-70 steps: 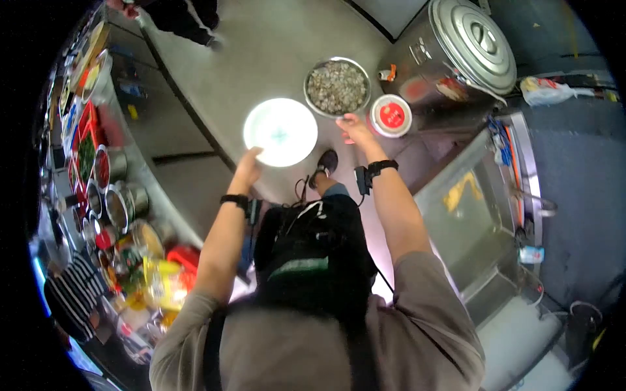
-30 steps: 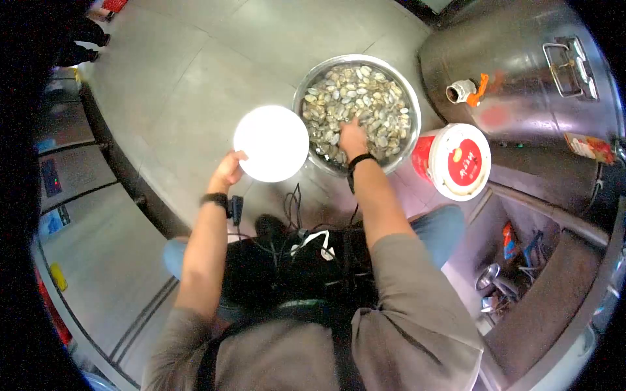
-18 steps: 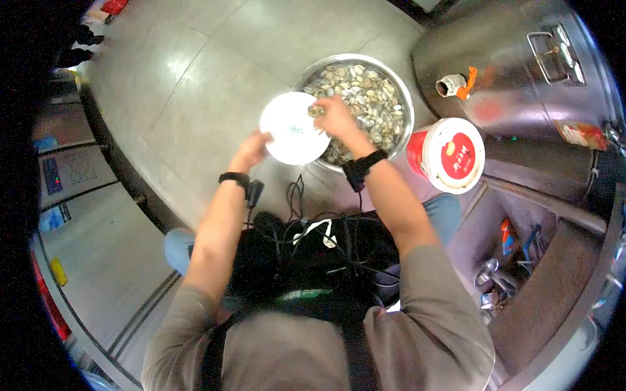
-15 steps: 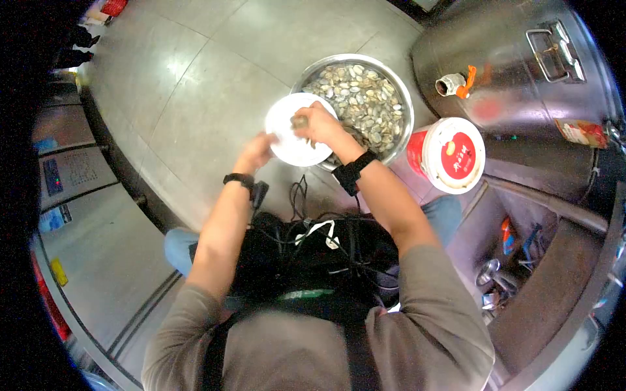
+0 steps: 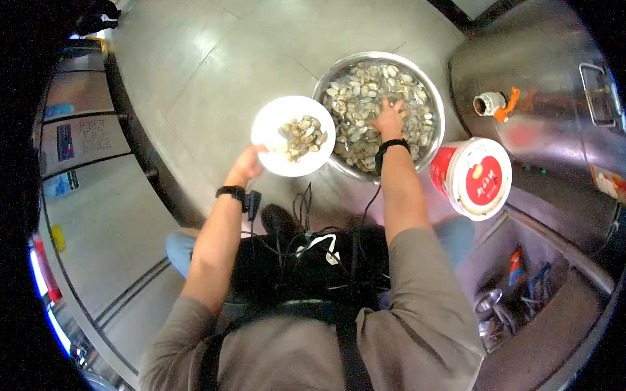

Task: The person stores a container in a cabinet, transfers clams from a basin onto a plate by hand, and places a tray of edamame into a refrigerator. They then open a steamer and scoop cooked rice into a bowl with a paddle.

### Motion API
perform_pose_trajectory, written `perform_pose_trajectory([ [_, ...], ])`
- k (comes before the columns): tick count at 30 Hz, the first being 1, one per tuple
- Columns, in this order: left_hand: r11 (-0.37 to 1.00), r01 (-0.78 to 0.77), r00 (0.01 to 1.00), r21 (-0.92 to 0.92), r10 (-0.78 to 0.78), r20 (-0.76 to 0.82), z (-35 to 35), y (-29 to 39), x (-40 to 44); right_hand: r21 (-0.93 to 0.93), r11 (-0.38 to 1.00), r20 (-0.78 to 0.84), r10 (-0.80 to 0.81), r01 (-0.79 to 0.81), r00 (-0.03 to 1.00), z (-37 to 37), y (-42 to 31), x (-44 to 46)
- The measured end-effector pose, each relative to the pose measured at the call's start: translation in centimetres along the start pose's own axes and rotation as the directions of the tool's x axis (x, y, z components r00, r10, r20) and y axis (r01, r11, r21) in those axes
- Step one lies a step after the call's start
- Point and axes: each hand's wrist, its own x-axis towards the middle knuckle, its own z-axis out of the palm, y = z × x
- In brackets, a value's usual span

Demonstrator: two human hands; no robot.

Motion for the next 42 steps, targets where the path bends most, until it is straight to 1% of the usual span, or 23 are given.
perform_pose_trajectory([
  [3, 0.998, -0.015, 0.997, -0.067, 0.019, 0.068, 0.7, -0.3, -0.3, -0.034, 0.999, 0.137, -0.037, 0.042, 0.99, -0.5, 0.7, 0.7],
  [6, 1.0, -0.004, 1.0, 0.008, 0.004, 0.027, 1.3, -0.5, -0.3, -0.131, 0.988, 0.07, -0.072, 0.081, 0.995, -0.7, -0.1, -1.3],
  [7, 1.0, -0.022, 0.999, 0.013, 0.021, 0.038, 1.4, -0.5, -0.2, -0.13, 0.983, -0.004, -0.131, 0.129, 0.991, 0.0, 0.2, -1.2],
  [9, 0.999, -0.035, 0.995, -0.01, 0.036, 0.091, 1.4, -0.6, -0.2, -0.112, 0.983, -0.022, -0.146, 0.142, 0.989, 0.1, 0.6, 0.2],
  [11, 1.0, -0.022, 0.998, 0.008, 0.022, 0.052, 0.9, -0.2, 0.4, -0.108, 0.979, -0.064, -0.183, 0.175, 0.981, 0.1, 1.4, 1.1],
  [12, 1.0, 0.009, 1.0, 0.007, -0.009, 0.007, 0.4, -0.8, 0.5, -0.108, 0.98, -0.057, -0.176, 0.169, 0.983, -0.4, 1.6, 0.7],
  [14, 1.0, 0.012, 0.998, -0.001, -0.012, 0.065, 0.1, -0.8, 1.2, -0.046, 0.975, 0.063, -0.216, 0.219, 0.974, -3.1, 2.1, 0.3],
  [16, 1.0, 0.014, 0.996, 0.003, -0.015, 0.091, 0.7, -0.6, 1.1, -0.087, 0.974, 0.022, -0.21, 0.211, 0.977, -4.9, 2.2, -0.5],
  [19, 1.0, 0.001, 0.99, 0.026, -0.005, 0.139, 2.4, 0.3, 0.2, -0.034, 0.941, -0.116, -0.337, 0.335, 0.934, -8.8, 1.1, -4.2],
  [20, 0.999, -0.025, 0.989, 0.023, 0.021, 0.147, 2.8, 0.5, 0.1, -0.042, 0.941, -0.109, -0.34, 0.337, 0.934, -10.1, 0.3, -5.6],
  [22, 0.997, -0.072, 0.987, 0.008, 0.07, 0.146, 3.4, 0.6, 0.3, 0.019, 0.91, -0.182, -0.404, 0.413, 0.897, -11.4, -1.5, -8.2],
  [24, 0.999, -0.034, 0.985, 0.005, 0.032, 0.172, 3.8, 1.0, 0.5, 0.033, 0.877, -0.211, -0.463, 0.48, 0.861, -12.5, -4.3, -11.6],
  [26, 0.999, -0.031, 0.986, -0.017, 0.033, 0.161, 4.2, 0.5, 1.3, 0.075, 0.745, -0.229, -0.634, 0.663, 0.739, -11.9, -6.5, -13.5],
  [28, 0.999, -0.032, 0.986, -0.032, 0.037, 0.162, 5.1, 0.4, 1.4, 0.02, 0.716, -0.201, -0.681, 0.698, 0.704, -10.7, -8.9, -15.5],
  [30, 0.995, -0.042, 0.976, -0.09, 0.06, 0.209, 6.0, 0.4, 1.0, -0.041, 0.755, -0.124, -0.653, 0.654, 0.747, -9.9, -10.2, -17.2],
  [32, 0.996, -0.056, 0.974, -0.068, 0.069, 0.214, 7.2, 1.2, -0.4, -0.105, 0.651, -0.127, -0.758, 0.752, 0.639, -8.9, -10.4, -17.6],
  [33, 0.997, -0.069, 0.973, -0.041, 0.076, 0.217, 7.4, 1.4, -0.9, -0.007, 0.603, -0.076, -0.796, 0.798, 0.601, -9.0, -9.8, -16.5],
  [34, 0.996, -0.071, 0.975, -0.048, 0.079, 0.209, 6.7, 1.1, -0.3, -0.006, 0.597, -0.069, -0.8, 0.802, 0.595, -9.6, -9.4, -16.0],
  [36, 0.996, -0.055, 0.967, -0.073, 0.071, 0.247, 5.7, 0.8, 1.2, 0.122, 0.497, -0.23, -0.828, 0.859, 0.512, -10.9, -9.0, -15.6],
  [38, 0.994, -0.055, 0.961, -0.096, 0.079, 0.264, 5.5, 0.8, 1.3, 0.157, 0.516, -0.269, -0.798, 0.842, 0.54, -11.0, -9.2, -15.8],
  [40, 0.992, -0.055, 0.955, -0.117, 0.086, 0.284, 6.0, 1.1, 0.8, -0.073, 0.586, -0.316, -0.781, 0.807, 0.539, -8.4, -10.1, -16.2],
  [41, 0.989, -0.061, 0.954, -0.135, 0.097, 0.283, 6.4, 1.2, 0.6, -0.366, 0.554, -0.246, -0.833, 0.748, 0.496, -6.8, -10.4, -16.6],
  [42, 0.986, -0.068, 0.953, -0.153, 0.11, 0.283, 6.5, 1.3, 0.7, -0.369, 0.556, -0.25, -0.831, 0.745, 0.497, -6.6, -10.7, -16.7],
])
